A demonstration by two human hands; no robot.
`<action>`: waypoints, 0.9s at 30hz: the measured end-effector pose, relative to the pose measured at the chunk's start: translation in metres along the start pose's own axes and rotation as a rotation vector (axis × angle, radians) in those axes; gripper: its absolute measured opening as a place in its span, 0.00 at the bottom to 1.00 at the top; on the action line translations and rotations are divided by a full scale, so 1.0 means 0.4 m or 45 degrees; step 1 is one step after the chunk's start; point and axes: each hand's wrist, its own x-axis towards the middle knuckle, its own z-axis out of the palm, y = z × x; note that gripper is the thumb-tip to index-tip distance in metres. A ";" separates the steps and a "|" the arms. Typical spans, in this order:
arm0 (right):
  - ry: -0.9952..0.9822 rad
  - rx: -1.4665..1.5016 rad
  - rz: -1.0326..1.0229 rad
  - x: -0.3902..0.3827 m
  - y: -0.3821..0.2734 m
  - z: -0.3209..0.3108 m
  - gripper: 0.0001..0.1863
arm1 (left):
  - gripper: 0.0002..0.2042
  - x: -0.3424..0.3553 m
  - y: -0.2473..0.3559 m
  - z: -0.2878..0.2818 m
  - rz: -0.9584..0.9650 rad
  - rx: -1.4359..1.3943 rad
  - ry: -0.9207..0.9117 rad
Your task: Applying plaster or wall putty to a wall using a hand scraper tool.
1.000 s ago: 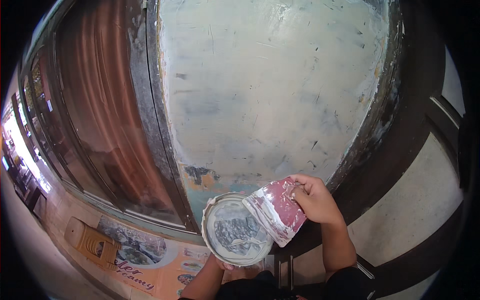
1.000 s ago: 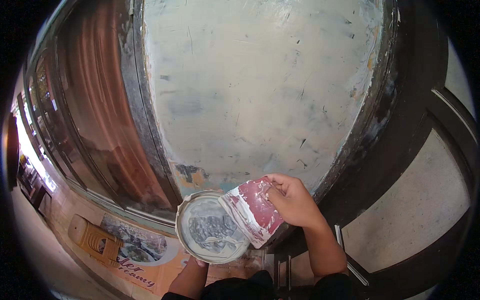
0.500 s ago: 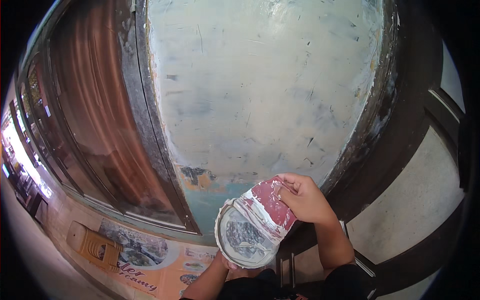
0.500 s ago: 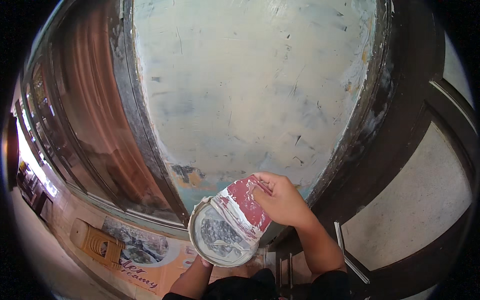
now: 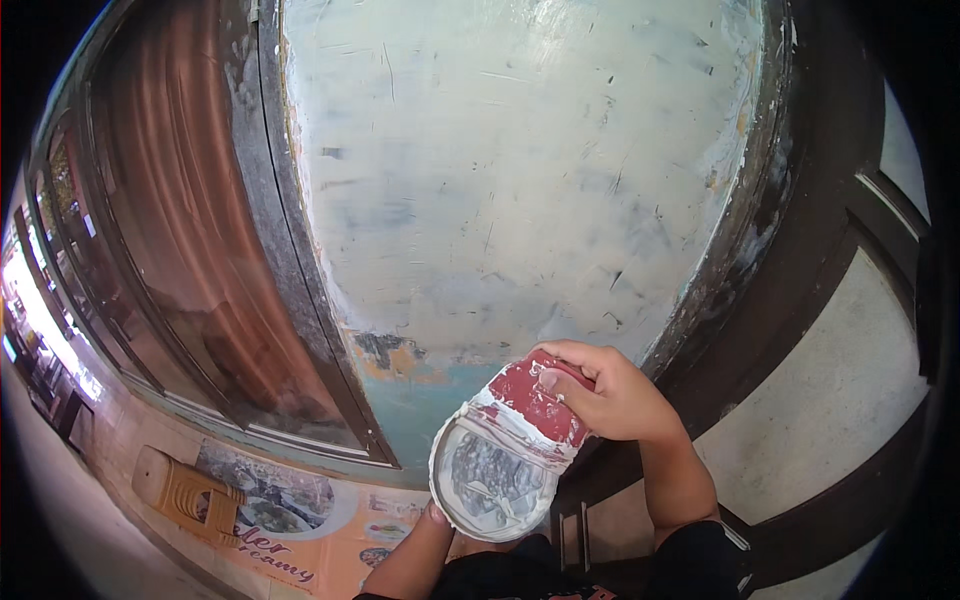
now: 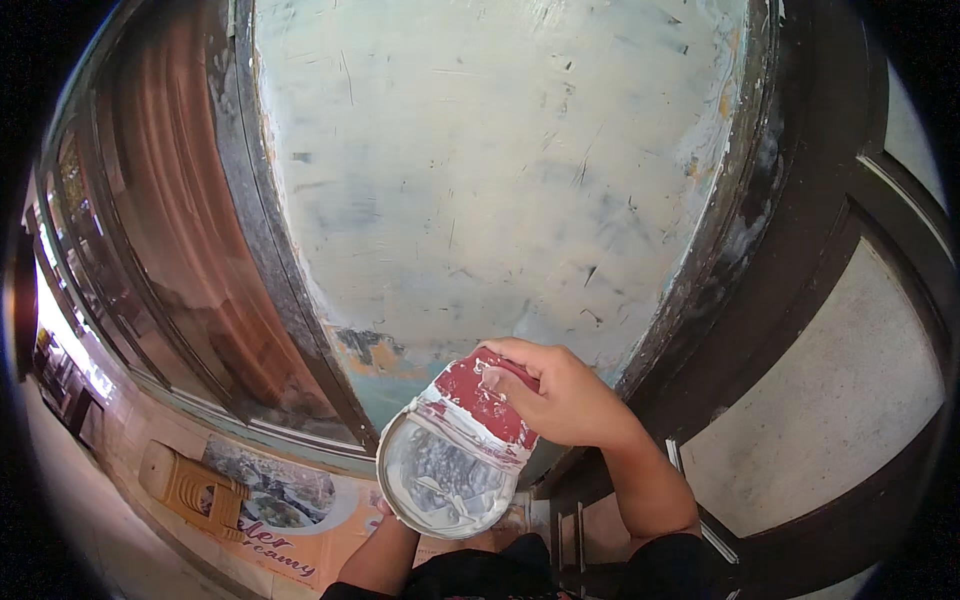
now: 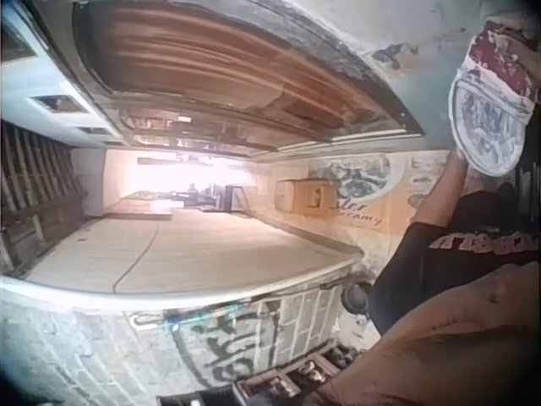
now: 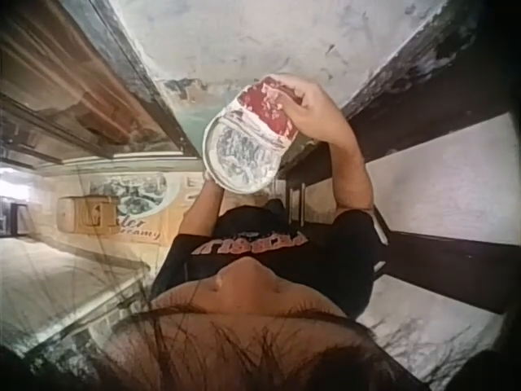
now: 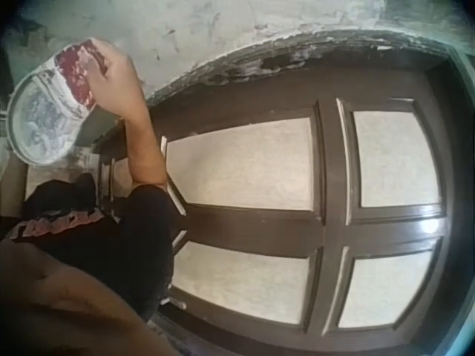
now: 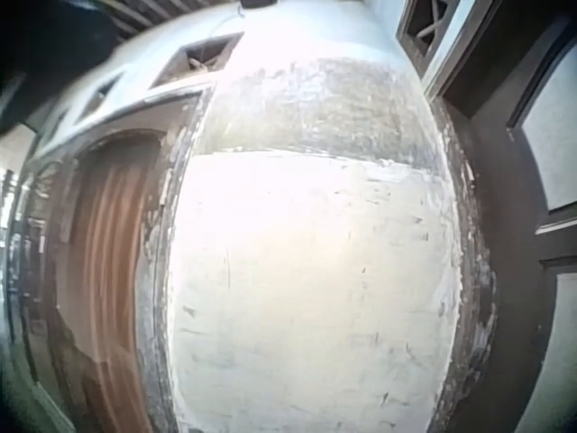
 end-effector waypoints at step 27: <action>-0.151 -0.812 -0.131 0.064 0.013 0.060 0.13 | 0.56 0.033 0.033 0.064 -0.099 -0.057 -0.004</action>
